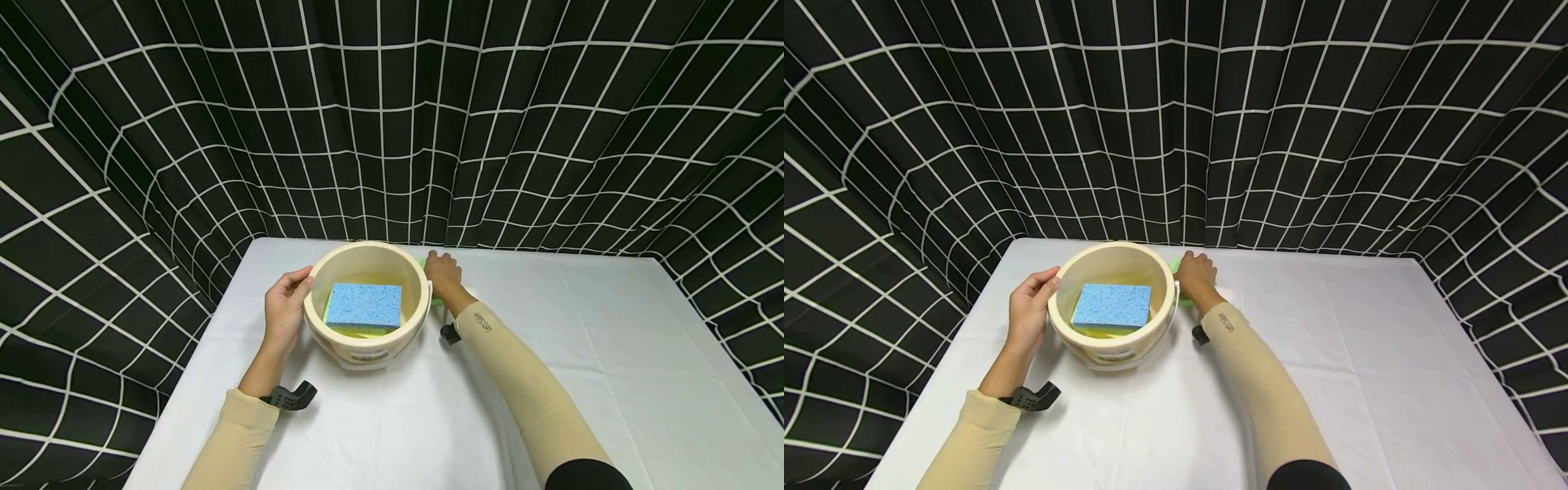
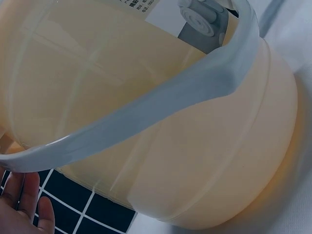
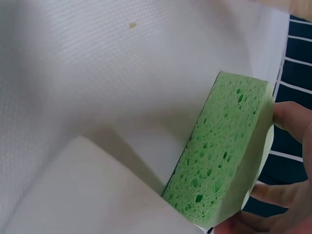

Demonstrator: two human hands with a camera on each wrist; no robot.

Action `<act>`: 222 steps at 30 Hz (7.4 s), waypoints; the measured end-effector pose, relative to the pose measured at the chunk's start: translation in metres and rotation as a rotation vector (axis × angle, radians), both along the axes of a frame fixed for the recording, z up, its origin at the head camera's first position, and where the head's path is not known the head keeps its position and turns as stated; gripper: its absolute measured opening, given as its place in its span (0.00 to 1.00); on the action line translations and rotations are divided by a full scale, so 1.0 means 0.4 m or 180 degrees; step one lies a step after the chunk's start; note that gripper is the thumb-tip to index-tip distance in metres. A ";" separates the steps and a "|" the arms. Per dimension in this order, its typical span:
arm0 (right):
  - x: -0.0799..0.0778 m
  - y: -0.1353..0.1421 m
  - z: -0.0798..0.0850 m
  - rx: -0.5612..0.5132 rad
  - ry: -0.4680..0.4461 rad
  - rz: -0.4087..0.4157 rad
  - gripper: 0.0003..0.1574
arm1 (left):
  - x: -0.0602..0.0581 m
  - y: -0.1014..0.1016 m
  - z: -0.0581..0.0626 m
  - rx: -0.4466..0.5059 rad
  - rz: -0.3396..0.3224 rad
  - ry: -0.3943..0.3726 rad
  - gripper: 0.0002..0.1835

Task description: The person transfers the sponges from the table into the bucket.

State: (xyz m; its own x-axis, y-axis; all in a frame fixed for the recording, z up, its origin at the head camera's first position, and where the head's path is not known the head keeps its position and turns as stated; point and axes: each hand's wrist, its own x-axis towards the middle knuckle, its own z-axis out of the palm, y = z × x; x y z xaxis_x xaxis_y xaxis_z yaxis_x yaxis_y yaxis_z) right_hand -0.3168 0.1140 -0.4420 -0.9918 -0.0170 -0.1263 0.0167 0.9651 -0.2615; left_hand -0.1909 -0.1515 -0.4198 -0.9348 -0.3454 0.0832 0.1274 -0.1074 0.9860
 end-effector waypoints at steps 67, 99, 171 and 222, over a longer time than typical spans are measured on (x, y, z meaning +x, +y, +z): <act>-0.008 0.107 0.096 -0.0435 0.0062 0.0348 0.51 | 0.002 0.003 0.004 0.0007 0.0005 -0.0051 0.16; 0.028 0.115 0.205 -0.0725 0.0320 0.0550 0.49 | 0.000 0.006 0.001 0.0010 0.0018 -0.0043 0.16; 0.191 -0.092 0.399 -0.0831 0.0720 0.2006 0.40 | -0.002 0.004 -0.005 0.0003 0.0012 0.0019 0.16; 0.210 -0.172 0.272 -0.0154 0.0199 0.2878 0.40 | -0.003 0.005 -0.004 0.0013 0.0036 -0.0020 0.16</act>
State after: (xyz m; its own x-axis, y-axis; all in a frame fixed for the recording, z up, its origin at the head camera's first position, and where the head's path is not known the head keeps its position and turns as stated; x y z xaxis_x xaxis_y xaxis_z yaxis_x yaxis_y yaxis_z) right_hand -0.2327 0.0453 -0.3334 -0.6026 -0.7964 -0.0516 -0.7576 0.5911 -0.2769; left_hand -0.1920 -0.1496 -0.4212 -0.9314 -0.3561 0.0759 0.1225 -0.1102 0.9863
